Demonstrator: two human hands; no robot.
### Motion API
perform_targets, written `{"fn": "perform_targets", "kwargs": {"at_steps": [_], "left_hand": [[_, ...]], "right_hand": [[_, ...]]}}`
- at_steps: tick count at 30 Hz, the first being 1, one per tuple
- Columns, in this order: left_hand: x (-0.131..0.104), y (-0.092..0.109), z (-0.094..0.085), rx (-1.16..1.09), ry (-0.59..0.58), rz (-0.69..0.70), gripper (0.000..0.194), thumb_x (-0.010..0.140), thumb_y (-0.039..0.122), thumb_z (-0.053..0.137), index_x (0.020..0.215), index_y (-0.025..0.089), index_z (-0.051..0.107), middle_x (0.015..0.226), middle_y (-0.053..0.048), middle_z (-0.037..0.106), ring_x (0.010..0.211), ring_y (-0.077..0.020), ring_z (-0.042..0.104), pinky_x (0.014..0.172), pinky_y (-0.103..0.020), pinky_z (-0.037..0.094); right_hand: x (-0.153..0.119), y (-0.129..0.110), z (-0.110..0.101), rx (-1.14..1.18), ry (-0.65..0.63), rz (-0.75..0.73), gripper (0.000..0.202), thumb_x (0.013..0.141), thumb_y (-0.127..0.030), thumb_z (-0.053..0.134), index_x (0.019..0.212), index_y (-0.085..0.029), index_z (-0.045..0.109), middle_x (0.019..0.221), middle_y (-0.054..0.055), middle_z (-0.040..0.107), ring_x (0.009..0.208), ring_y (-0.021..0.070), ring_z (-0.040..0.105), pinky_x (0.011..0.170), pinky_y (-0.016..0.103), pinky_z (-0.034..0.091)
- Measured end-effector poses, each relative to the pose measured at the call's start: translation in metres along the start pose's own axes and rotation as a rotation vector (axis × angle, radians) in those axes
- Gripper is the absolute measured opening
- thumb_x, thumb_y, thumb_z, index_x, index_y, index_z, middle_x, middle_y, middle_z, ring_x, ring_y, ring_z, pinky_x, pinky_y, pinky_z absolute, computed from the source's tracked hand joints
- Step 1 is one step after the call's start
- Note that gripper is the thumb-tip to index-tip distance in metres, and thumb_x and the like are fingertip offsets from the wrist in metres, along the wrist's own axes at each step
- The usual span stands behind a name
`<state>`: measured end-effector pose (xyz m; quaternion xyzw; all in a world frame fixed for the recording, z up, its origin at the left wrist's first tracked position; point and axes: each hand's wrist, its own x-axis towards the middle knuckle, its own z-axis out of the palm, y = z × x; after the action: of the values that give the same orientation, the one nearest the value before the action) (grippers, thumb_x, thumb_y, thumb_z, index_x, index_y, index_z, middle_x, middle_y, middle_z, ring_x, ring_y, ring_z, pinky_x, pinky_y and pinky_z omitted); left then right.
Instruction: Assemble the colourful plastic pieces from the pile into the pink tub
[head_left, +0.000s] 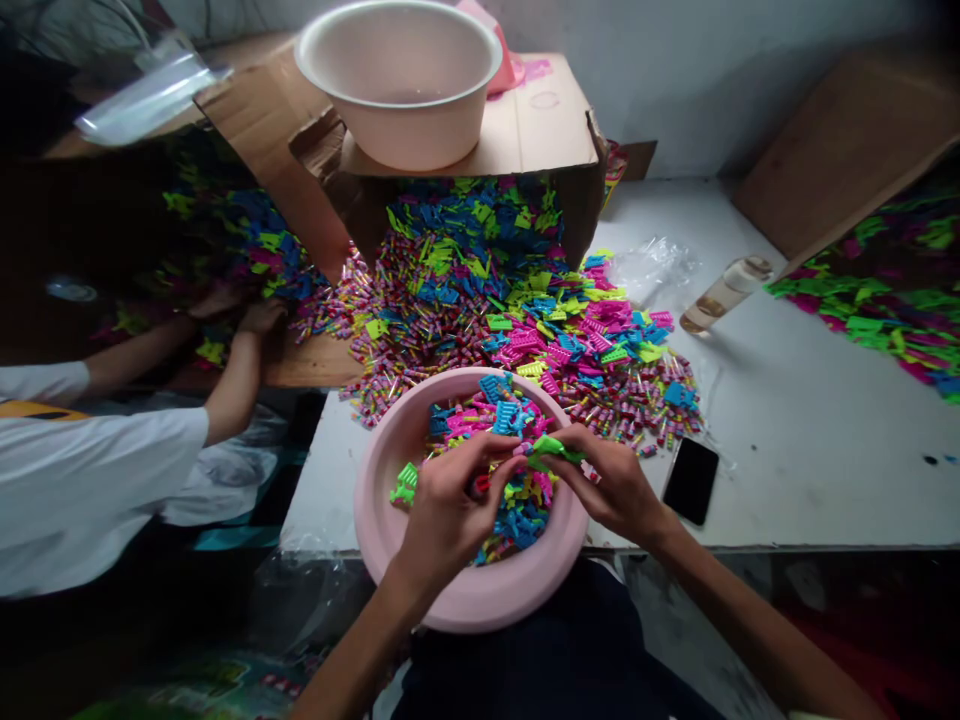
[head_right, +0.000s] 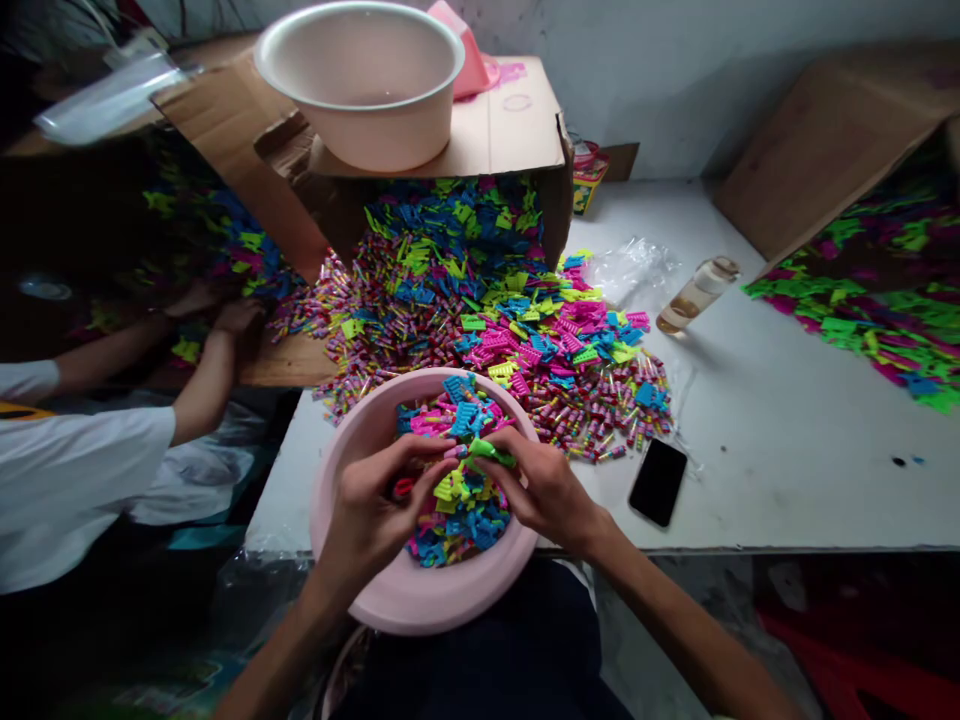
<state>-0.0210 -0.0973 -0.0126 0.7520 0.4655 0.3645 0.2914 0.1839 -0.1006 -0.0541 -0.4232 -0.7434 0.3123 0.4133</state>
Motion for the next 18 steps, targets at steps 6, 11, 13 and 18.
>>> {"fn": "perform_targets", "kwargs": {"at_steps": [6, 11, 13, 18], "left_hand": [[-0.008, -0.001, 0.01, 0.128, 0.155, 0.165, 0.021, 0.092, 0.01, 0.064, 0.111, 0.019, 0.065, 0.098, -0.006, 0.077, 0.088, -0.017, 0.075, 0.078, -0.023, 0.058], [-0.022, 0.017, 0.018, 0.31, 0.228, 0.245, 0.034, 0.092, 0.004, 0.06, 0.122, 0.018, 0.061, 0.106, -0.008, 0.076, 0.1, -0.0177, 0.074, 0.088, -0.023, 0.056], [-0.024, 0.025, 0.012, 0.307, 0.186, 0.258, 0.037, 0.092, 0.002, 0.057, 0.125, 0.018, 0.061, 0.109, -0.008, 0.076, 0.103, -0.0177, 0.073, 0.089, -0.022, 0.056], [-0.026, 0.036, -0.004, 0.233, 0.02, 0.245, 0.039, 0.092, 0.002, 0.054, 0.127, 0.018, 0.06, 0.116, -0.008, 0.075, 0.109, -0.0166, 0.071, 0.092, -0.022, 0.056]], "right_hand": [[0.002, -0.004, 0.007, 0.009, 0.101, 0.016, 0.01, 0.097, -0.019, 0.06, 0.105, -0.025, 0.062, 0.086, 0.001, 0.071, 0.072, 0.0161, 0.07, 0.068, 0.025, 0.052], [-0.002, -0.004, 0.012, 0.083, 0.191, -0.091, 0.025, 0.095, -0.013, 0.061, 0.116, -0.027, 0.063, 0.097, 0.003, 0.076, 0.087, 0.0186, 0.075, 0.078, 0.028, 0.058], [-0.004, -0.001, 0.01, 0.16, 0.18, -0.16, 0.032, 0.095, -0.01, 0.06, 0.121, -0.028, 0.062, 0.105, 0.005, 0.077, 0.099, 0.0221, 0.074, 0.086, 0.035, 0.06], [-0.012, 0.007, 0.013, 0.266, 0.198, -0.278, 0.042, 0.093, -0.007, 0.061, 0.128, -0.029, 0.06, 0.113, 0.007, 0.077, 0.108, 0.027, 0.073, 0.089, 0.047, 0.061]]}}
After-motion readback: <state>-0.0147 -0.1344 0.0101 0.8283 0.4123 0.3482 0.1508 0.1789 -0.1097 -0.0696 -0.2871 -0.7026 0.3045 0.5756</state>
